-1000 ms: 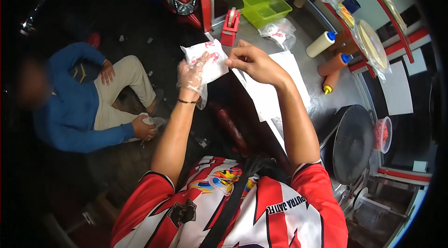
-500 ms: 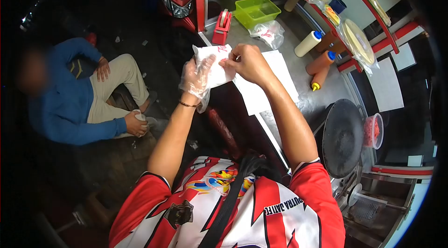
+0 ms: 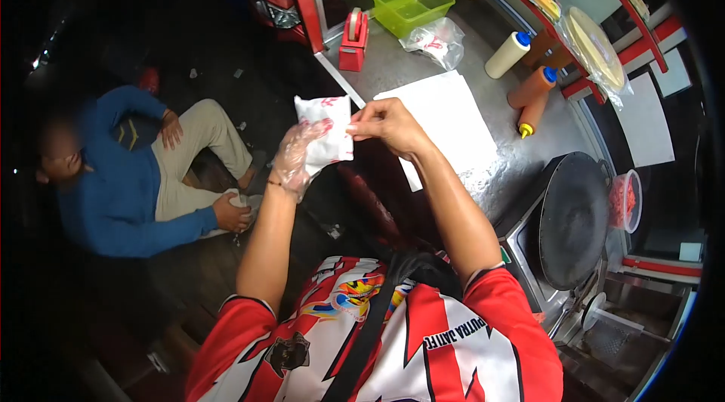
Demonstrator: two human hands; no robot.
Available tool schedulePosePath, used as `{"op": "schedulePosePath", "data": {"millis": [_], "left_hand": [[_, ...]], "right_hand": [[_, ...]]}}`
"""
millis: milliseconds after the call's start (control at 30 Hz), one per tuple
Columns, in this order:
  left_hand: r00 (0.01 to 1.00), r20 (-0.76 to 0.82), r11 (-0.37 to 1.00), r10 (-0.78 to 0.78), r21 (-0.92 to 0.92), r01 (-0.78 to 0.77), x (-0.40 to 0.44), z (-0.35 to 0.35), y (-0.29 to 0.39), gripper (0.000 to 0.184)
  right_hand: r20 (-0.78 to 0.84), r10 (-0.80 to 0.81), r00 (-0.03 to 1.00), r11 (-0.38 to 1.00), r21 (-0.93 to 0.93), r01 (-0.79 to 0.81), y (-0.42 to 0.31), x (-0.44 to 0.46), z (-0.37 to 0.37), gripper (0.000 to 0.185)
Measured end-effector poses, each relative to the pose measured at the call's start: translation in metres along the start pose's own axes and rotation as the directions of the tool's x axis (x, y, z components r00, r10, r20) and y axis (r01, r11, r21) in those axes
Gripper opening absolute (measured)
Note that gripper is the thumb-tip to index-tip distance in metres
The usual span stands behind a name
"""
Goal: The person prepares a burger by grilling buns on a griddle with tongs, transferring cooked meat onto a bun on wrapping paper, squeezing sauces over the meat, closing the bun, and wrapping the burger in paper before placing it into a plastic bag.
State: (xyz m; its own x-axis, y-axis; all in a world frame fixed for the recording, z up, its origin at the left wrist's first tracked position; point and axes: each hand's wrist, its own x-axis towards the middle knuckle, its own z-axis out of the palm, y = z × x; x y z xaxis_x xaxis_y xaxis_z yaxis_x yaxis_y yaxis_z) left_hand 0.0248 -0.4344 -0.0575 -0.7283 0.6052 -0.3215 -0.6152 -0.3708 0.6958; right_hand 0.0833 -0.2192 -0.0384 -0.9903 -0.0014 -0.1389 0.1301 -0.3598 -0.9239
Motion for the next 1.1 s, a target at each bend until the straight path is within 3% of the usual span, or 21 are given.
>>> {"op": "schedulePosePath", "data": {"millis": [67,133,200,267,333,367,467,500,567,600,633,767,867,933,1000,1100], "left_hand": [[0.999,-0.047,0.993,-0.029,-0.115,0.023,0.006,-0.025,-0.008,0.046],[1.0,-0.009,0.975,0.01,-0.223,-0.011,0.006,-0.041,-0.008,0.046],[0.998,-0.066,0.98,0.017,-0.199,-0.03,-0.001,-0.051,-0.003,0.045],[0.996,-0.089,0.982,0.028,-0.183,-0.044,-0.001,-0.067,0.0,0.044],[0.999,-0.05,0.976,0.022,-0.217,-0.033,-0.004,-0.068,0.008,0.04],[0.996,-0.073,0.974,0.045,-0.216,-0.06,-0.005,-0.068,0.01,0.038],[0.99,-0.138,0.976,0.042,-0.206,-0.07,-0.008,-0.079,0.015,0.037],[0.982,-0.183,0.98,0.053,-0.177,-0.086,-0.009,-0.075,0.017,0.038],[0.971,-0.23,0.975,0.067,-0.193,-0.113,-0.003,-0.076,0.013,0.039],[0.988,-0.136,0.98,0.076,-0.171,-0.099,-0.005,-0.063,0.021,0.038],[0.991,-0.108,0.975,0.08,-0.197,-0.1,-0.003,-0.069,0.018,0.038],[0.974,-0.2,0.95,0.108,-0.268,-0.161,0.007,-0.071,0.021,0.036],[0.966,-0.203,0.942,0.163,-0.259,-0.213,0.009,-0.07,0.019,0.037],[0.973,-0.138,0.929,0.186,-0.298,-0.22,0.009,-0.066,0.021,0.037],[0.98,-0.06,0.926,0.189,-0.322,-0.198,0.006,-0.06,0.025,0.039],[0.977,-0.002,0.938,0.212,-0.279,-0.204,0.001,-0.042,0.031,0.039]], "right_hand": [[-0.032,0.092,0.995,0.99,-0.106,-0.095,0.01,0.024,-0.006,0.023],[-0.054,0.052,0.997,0.996,-0.074,-0.056,0.014,0.063,-0.027,0.023],[-0.308,-0.206,0.929,0.884,-0.465,0.042,0.031,0.119,-0.051,0.033],[-0.392,-0.359,0.847,0.771,-0.636,0.033,0.06,0.18,-0.082,0.045],[-0.496,-0.139,0.857,0.843,-0.514,-0.161,0.054,0.206,-0.076,0.047],[-0.513,-0.056,0.856,0.848,-0.476,-0.231,0.052,0.212,-0.076,0.04],[-0.659,0.054,0.75,0.973,-0.134,-0.188,0.047,0.216,-0.058,0.031],[-0.622,0.141,0.77,0.99,0.063,-0.129,0.049,0.217,-0.055,0.021],[-0.629,0.156,0.762,0.981,0.187,-0.046,0.048,0.211,-0.044,0.016],[-0.642,0.164,0.749,0.972,0.237,-0.011,0.049,0.202,-0.045,0.014],[-0.587,0.109,0.802,0.969,0.244,0.047,0.057,0.192,-0.04,0.015],[-0.736,0.002,0.677,0.992,-0.082,-0.093,0.098,0.171,-0.023,0.019],[-0.64,-0.272,0.719,0.731,-0.624,-0.278,0.168,0.206,-0.11,0.024],[-0.566,-0.156,0.81,0.764,-0.589,-0.265,0.096,0.163,-0.083,0.026],[-0.271,0.026,0.962,0.941,-0.319,-0.115,0.043,0.121,-0.06,0.026],[0.073,0.137,0.988,0.954,-0.278,-0.112,-0.033,0.059,-0.019,0.026]]}}
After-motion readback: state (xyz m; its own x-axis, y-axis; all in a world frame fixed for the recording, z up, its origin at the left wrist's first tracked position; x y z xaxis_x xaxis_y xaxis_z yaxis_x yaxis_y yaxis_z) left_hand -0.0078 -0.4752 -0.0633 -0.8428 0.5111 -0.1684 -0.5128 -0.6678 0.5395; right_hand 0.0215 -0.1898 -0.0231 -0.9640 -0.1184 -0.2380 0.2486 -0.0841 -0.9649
